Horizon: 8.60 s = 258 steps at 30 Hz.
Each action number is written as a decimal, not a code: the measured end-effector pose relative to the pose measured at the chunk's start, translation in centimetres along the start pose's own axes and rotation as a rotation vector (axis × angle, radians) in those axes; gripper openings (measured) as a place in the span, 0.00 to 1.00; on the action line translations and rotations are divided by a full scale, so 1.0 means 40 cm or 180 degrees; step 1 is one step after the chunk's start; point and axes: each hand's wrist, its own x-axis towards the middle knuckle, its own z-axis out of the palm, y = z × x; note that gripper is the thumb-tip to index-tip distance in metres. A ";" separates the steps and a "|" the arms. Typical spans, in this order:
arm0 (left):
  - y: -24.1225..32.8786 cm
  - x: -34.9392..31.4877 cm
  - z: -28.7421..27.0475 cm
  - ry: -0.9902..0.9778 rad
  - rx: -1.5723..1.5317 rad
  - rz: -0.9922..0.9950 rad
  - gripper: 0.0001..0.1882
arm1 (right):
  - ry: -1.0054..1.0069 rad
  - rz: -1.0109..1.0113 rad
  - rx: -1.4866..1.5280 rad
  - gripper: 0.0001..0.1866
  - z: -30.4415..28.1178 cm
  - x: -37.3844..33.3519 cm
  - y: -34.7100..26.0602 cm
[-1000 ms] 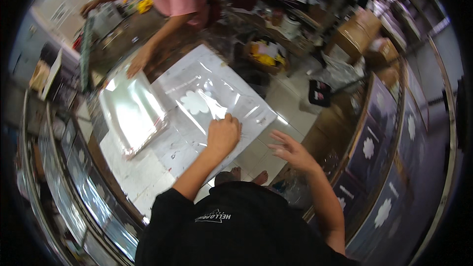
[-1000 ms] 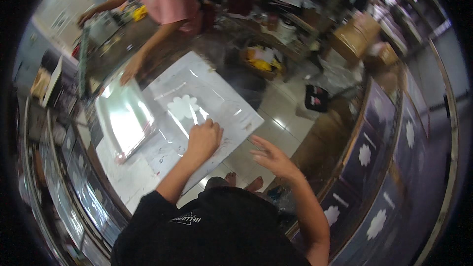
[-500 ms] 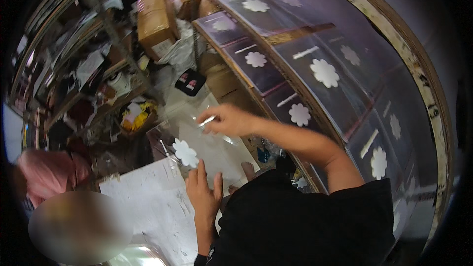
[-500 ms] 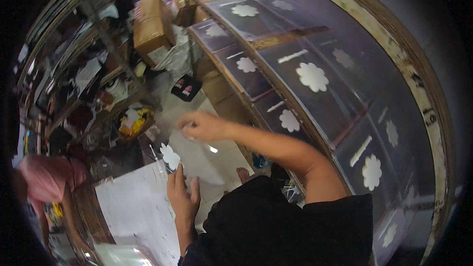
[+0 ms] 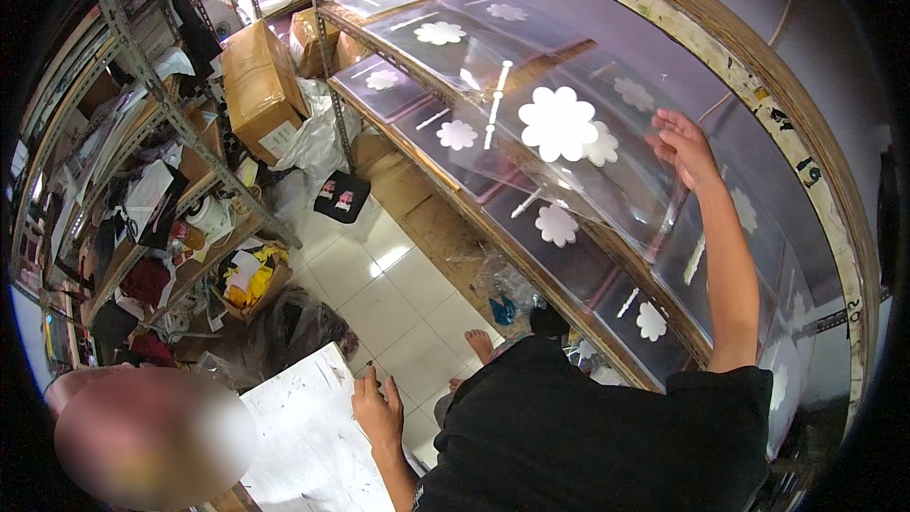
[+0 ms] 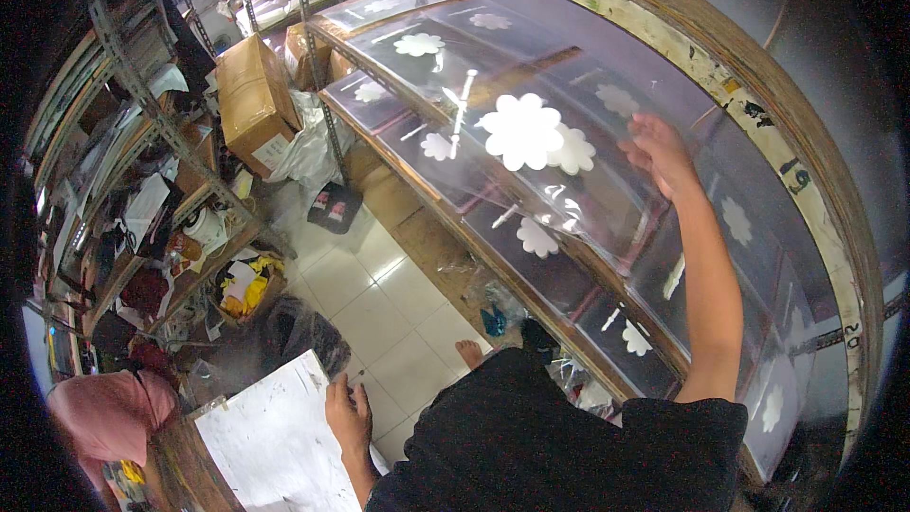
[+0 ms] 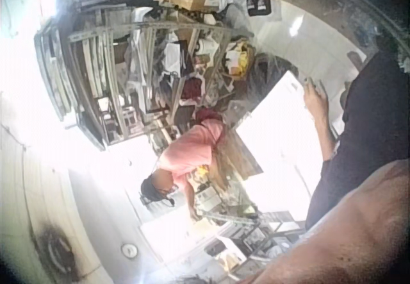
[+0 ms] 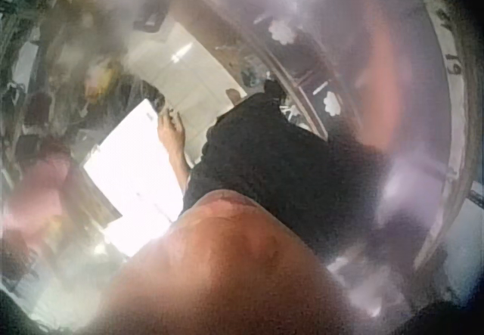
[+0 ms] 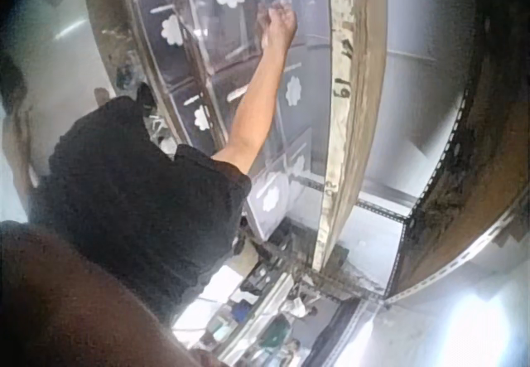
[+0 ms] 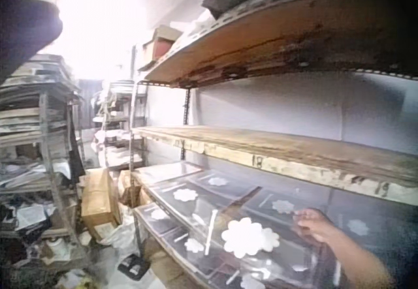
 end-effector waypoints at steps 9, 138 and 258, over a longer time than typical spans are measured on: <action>0.010 0.026 0.058 -0.0358 0.0012 0.0361 0.17 | 0.0792 0.0341 0.0224 0.28 -0.126 -0.056 0.180; -0.378 -0.595 -0.555 0.0974 0.3319 -0.3342 0.12 | -0.5109 0.0587 -0.0851 0.16 0.963 -0.576 0.580; 0.040 0.377 0.247 -0.0285 -0.0015 -0.1109 0.19 | -0.0994 -0.1744 -0.2939 0.24 0.326 1.296 0.123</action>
